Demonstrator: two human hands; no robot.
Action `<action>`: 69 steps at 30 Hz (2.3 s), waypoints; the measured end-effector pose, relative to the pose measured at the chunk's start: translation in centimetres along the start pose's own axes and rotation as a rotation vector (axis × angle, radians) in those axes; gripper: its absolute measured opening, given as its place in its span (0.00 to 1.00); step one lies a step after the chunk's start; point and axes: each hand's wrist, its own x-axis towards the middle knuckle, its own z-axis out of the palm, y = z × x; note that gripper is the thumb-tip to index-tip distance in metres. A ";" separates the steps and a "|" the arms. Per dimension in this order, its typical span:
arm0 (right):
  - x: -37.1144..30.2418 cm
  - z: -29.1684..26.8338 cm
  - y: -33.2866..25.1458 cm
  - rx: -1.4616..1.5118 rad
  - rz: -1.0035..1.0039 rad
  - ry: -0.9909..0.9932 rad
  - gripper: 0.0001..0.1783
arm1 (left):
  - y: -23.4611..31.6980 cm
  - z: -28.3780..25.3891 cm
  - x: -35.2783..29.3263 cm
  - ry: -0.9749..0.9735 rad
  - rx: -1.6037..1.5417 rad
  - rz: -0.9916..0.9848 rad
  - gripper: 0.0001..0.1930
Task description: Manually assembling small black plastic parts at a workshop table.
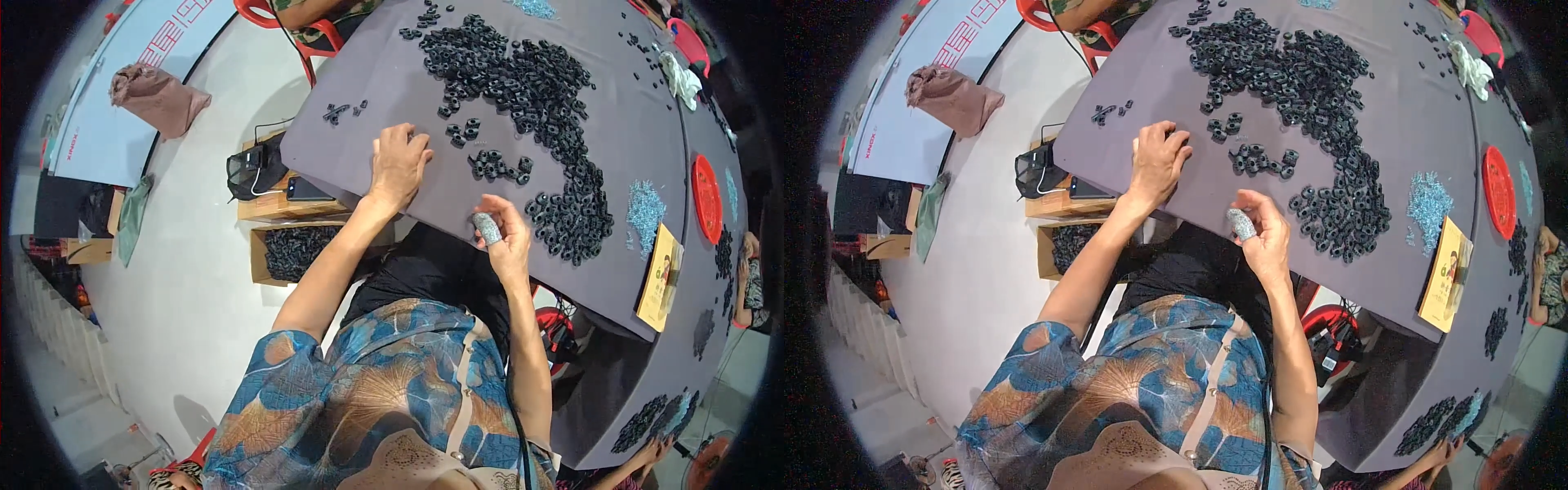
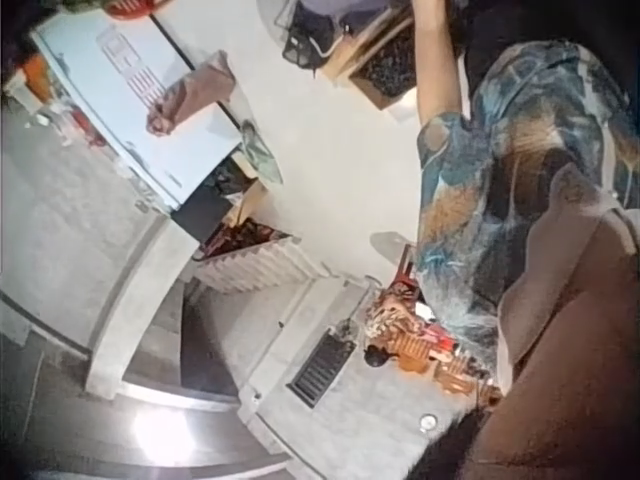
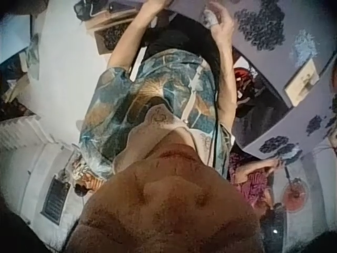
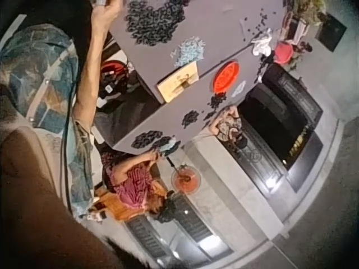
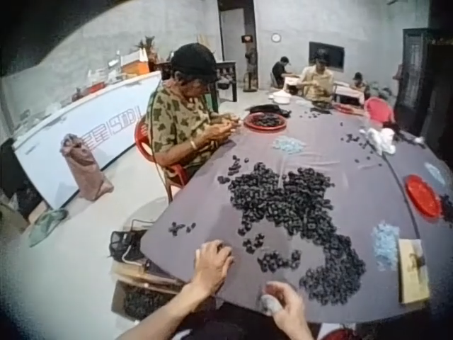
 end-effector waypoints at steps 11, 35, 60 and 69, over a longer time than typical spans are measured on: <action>-0.1 -0.1 0.4 -0.050 -0.026 0.038 0.15 | -0.8 -0.2 0.0 0.005 0.062 -0.017 0.08; -0.2 0.0 0.5 -0.101 0.008 0.069 0.14 | -2.1 -0.5 0.4 -0.146 0.180 0.198 0.09; -0.1 0.3 0.5 -0.129 -0.037 0.119 0.14 | -13.4 -5.5 -18.9 -0.242 0.182 -0.182 0.09; -0.4 0.6 0.5 -0.127 -0.038 0.105 0.15 | -19.1 -4.3 -24.0 -0.422 0.529 -0.126 0.17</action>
